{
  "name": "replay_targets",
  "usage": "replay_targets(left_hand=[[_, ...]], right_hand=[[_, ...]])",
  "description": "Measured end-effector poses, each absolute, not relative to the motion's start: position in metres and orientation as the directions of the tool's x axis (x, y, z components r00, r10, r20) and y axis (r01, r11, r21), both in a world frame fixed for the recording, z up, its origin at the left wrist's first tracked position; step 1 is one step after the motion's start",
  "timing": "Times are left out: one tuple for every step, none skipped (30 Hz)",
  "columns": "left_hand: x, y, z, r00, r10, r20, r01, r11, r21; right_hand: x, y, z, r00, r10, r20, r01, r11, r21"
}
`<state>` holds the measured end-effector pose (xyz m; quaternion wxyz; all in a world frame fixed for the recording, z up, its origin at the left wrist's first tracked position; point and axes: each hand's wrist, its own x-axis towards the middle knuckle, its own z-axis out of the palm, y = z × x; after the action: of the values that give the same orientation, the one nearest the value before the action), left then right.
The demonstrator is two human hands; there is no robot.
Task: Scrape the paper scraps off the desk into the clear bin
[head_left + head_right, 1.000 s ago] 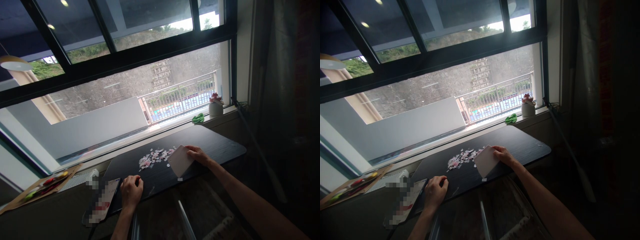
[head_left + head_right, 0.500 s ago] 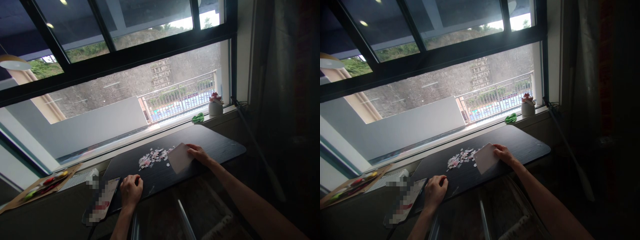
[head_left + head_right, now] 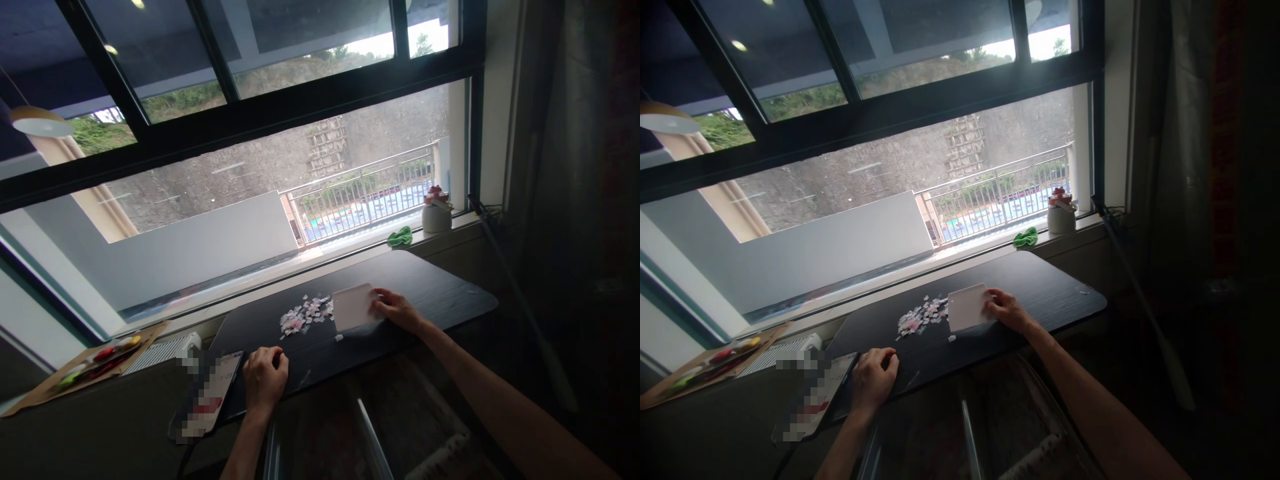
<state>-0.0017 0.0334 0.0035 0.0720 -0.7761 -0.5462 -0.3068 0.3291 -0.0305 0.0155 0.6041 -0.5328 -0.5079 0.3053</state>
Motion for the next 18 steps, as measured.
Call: replay_targets(left_hand=[[-0.0017, 0.0334, 0.0032, 0.216, 0.801, 0.559, 0.893, -0.393, 0.219], [-0.0017, 0.0334, 0.0029, 0.215, 0.796, 0.566, 0.894, -0.394, 0.215], [-0.0017, 0.0336, 0.0025, 0.213, 0.792, 0.573, 0.894, -0.394, 0.212], [-0.0018, 0.0337, 0.0021, 0.212, 0.788, 0.578, 0.895, -0.394, 0.210], [-0.0018, 0.0339, 0.0017, 0.212, 0.786, 0.580, 0.894, -0.395, 0.209], [-0.0018, 0.0340, 0.0015, 0.212, 0.786, 0.581, 0.894, -0.396, 0.209], [-0.0019, 0.0341, 0.0013, 0.212, 0.786, 0.581, 0.894, -0.396, 0.209], [-0.0019, 0.0341, 0.0013, 0.211, 0.786, 0.581, 0.895, -0.394, 0.209], [-0.0019, 0.0341, 0.0014, 0.210, 0.787, 0.580, 0.895, -0.393, 0.209], [-0.0019, 0.0340, 0.0015, 0.209, 0.789, 0.578, 0.896, -0.391, 0.210], [-0.0019, 0.0339, 0.0017, 0.207, 0.790, 0.576, 0.897, -0.389, 0.211], [-0.0018, 0.0337, 0.0018, 0.206, 0.792, 0.574, 0.896, -0.388, 0.214], [-0.0018, 0.0336, 0.0020, 0.206, 0.794, 0.572, 0.896, -0.388, 0.216], [-0.0018, 0.0336, 0.0021, 0.206, 0.796, 0.570, 0.895, -0.388, 0.219], [-0.0018, 0.0335, 0.0023, 0.205, 0.798, 0.567, 0.895, -0.387, 0.221], [-0.0018, 0.0335, 0.0024, 0.205, 0.800, 0.564, 0.895, -0.386, 0.222], [-0.0017, 0.0335, 0.0026, 0.206, 0.802, 0.560, 0.895, -0.385, 0.223], [-0.0017, 0.0335, 0.0029, 0.207, 0.805, 0.557, 0.896, -0.385, 0.223]], right_hand=[[0.3292, -0.0306, 0.0156, 0.286, 0.913, 0.291, 0.181, 0.247, -0.952], [0.3295, -0.0305, 0.0155, 0.280, 0.913, 0.296, 0.198, 0.247, -0.949], [0.3299, -0.0303, 0.0153, 0.287, 0.909, 0.304, 0.224, 0.245, -0.943], [0.3304, -0.0301, 0.0151, 0.308, 0.898, 0.314, 0.254, 0.241, -0.937], [0.3308, -0.0298, 0.0148, 0.339, 0.882, 0.327, 0.280, 0.237, -0.930], [0.3311, -0.0297, 0.0148, 0.370, 0.866, 0.337, 0.295, 0.235, -0.926], [0.3310, -0.0297, 0.0150, 0.392, 0.855, 0.340, 0.295, 0.233, -0.927], [0.3307, -0.0299, 0.0155, 0.400, 0.853, 0.335, 0.279, 0.234, -0.931], [0.3299, -0.0304, 0.0162, 0.389, 0.863, 0.322, 0.253, 0.236, -0.938], [0.3290, -0.0310, 0.0171, 0.365, 0.878, 0.308, 0.226, 0.237, -0.945], [0.3280, -0.0318, 0.0182, 0.333, 0.895, 0.295, 0.205, 0.237, -0.950], [0.3271, -0.0326, 0.0191, 0.299, 0.909, 0.289, 0.197, 0.237, -0.951], [0.3265, -0.0333, 0.0199, 0.271, 0.918, 0.289, 0.203, 0.239, -0.950], [0.3262, -0.0339, 0.0204, 0.253, 0.922, 0.294, 0.221, 0.240, -0.945], [0.3265, -0.0342, 0.0206, 0.250, 0.920, 0.302, 0.245, 0.242, -0.939], [0.3271, -0.0343, 0.0204, 0.263, 0.913, 0.311, 0.270, 0.240, -0.933], [0.3280, -0.0341, 0.0198, 0.288, 0.903, 0.319, 0.290, 0.236, -0.928], [0.3290, -0.0336, 0.0190, 0.318, 0.890, 0.327, 0.303, 0.231, -0.925]])
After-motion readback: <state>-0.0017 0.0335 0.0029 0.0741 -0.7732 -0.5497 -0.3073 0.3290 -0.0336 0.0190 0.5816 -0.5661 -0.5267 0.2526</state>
